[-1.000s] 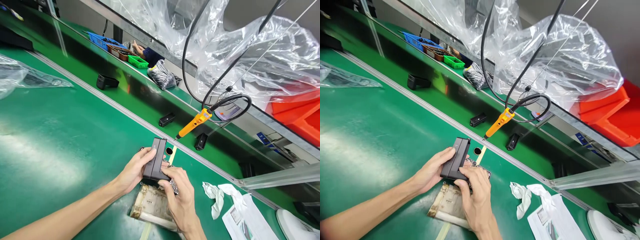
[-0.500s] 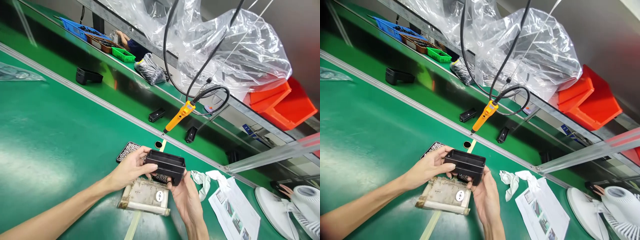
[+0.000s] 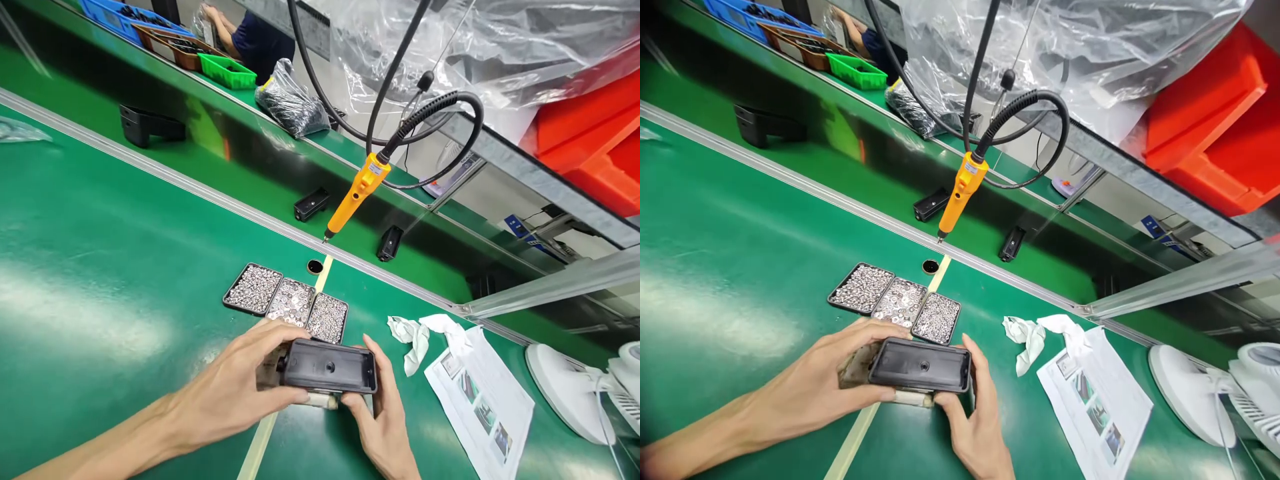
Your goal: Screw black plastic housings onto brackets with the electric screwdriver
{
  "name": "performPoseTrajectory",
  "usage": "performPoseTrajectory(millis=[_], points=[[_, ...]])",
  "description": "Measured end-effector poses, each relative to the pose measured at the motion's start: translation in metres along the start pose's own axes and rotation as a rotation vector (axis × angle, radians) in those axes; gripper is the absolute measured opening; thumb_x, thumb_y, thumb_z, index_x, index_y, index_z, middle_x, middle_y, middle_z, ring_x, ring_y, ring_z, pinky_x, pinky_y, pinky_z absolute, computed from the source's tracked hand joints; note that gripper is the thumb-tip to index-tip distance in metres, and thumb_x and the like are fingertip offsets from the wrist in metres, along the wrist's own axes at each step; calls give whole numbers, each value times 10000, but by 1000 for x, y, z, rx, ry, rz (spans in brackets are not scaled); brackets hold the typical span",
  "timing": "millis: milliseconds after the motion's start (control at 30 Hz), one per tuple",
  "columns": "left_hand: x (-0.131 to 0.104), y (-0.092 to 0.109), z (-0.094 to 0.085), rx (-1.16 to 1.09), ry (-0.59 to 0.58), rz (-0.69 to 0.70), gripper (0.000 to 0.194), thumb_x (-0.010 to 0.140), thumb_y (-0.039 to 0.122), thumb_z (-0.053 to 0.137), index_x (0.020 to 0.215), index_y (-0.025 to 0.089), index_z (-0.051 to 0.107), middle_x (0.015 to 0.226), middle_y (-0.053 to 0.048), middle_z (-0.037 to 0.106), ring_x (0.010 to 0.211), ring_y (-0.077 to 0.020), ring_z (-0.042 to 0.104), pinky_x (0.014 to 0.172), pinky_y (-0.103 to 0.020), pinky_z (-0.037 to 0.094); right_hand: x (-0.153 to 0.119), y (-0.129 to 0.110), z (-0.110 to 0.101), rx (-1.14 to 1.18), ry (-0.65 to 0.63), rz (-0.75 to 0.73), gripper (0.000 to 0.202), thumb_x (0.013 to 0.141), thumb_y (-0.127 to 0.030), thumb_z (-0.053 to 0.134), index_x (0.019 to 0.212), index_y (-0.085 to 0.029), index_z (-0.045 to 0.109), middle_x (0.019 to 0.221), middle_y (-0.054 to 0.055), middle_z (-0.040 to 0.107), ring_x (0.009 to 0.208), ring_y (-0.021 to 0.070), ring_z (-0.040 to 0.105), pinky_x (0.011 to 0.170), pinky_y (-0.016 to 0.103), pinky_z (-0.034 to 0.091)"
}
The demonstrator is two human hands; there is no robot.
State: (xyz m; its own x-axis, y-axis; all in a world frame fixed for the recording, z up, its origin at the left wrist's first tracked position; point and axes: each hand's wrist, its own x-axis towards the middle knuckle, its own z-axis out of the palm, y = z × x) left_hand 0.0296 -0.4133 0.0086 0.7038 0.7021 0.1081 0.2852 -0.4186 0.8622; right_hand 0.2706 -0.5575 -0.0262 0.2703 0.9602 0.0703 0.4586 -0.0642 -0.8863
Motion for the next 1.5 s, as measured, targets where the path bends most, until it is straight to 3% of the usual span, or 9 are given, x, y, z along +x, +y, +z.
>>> performPoseTrajectory(millis=[200,400,500,567,633,700,833,1100,1500], points=[[-12,-22,2,102,12,60,588,888,429,771,1410,372,507,1442,-4,620,1315,-261,595,1103,-430,529,0,-4,-1,-151,-89,-107,620,1003,-384,599,1570,-340,351,1501,64,580,1391,276,564,1169,443,484],[-15,-35,1,213,-21,167,643,935,457,706,1496,321,423,1471,-80,606,1309,-314,614,1171,-567,431,-3,-8,-5,-320,-133,-175,647,1026,-357,554,1613,-335,283,1541,53,549,1422,284,535,1180,461,468],[-13,-33,-3,244,-68,220,676,981,477,619,1574,288,355,1487,-101,591,1313,-323,608,1121,-525,487,-2,-13,-7,-337,-155,-147,643,1026,-404,549,1610,-336,289,1552,52,535,1426,282,531,1165,444,491],[-11,-30,-4,274,-69,268,618,1020,447,556,1581,280,357,1473,-90,606,1295,-301,624,1106,-479,501,-1,-15,-6,-329,-155,-145,690,1010,-530,524,1616,-311,277,1582,71,497,1447,294,503,1160,449,495],[-9,-29,-3,308,-46,321,561,1035,397,544,1560,271,390,1460,-73,621,1284,-268,635,1128,-435,480,0,-13,-4,-323,-153,-199,749,994,-649,431,1625,-285,260,1616,94,445,1476,310,462,1172,485,473],[-8,-29,-1,312,-26,349,554,1026,375,572,1541,248,412,1461,-74,620,1298,-249,625,1167,-410,435,0,-10,-1,-312,-148,-266,707,1015,-657,334,1613,-282,294,1625,100,428,1483,311,450,1179,518,455],[-7,-31,2,275,-4,362,543,1022,358,591,1522,225,426,1461,-90,617,1330,-244,598,1200,-416,382,1,-5,4,-313,-141,-310,578,1064,-554,346,1572,-280,376,1598,107,463,1461,293,480,1162,522,474],[-4,-30,2,227,-20,362,574,977,300,662,1501,223,441,1441,-105,632,1311,-266,612,1121,-428,475,13,4,5,-264,-124,-434,576,1064,-550,355,1561,-261,386,1556,139,507,1421,299,520,1101,523,509],[-8,-33,9,220,-16,349,640,971,353,679,1536,281,388,1423,-94,646,1286,-293,623,1091,-479,480,15,2,9,-207,-106,-407,539,1063,-547,340,1552,-324,384,1523,120,545,1367,305,565,1079,542,490]])
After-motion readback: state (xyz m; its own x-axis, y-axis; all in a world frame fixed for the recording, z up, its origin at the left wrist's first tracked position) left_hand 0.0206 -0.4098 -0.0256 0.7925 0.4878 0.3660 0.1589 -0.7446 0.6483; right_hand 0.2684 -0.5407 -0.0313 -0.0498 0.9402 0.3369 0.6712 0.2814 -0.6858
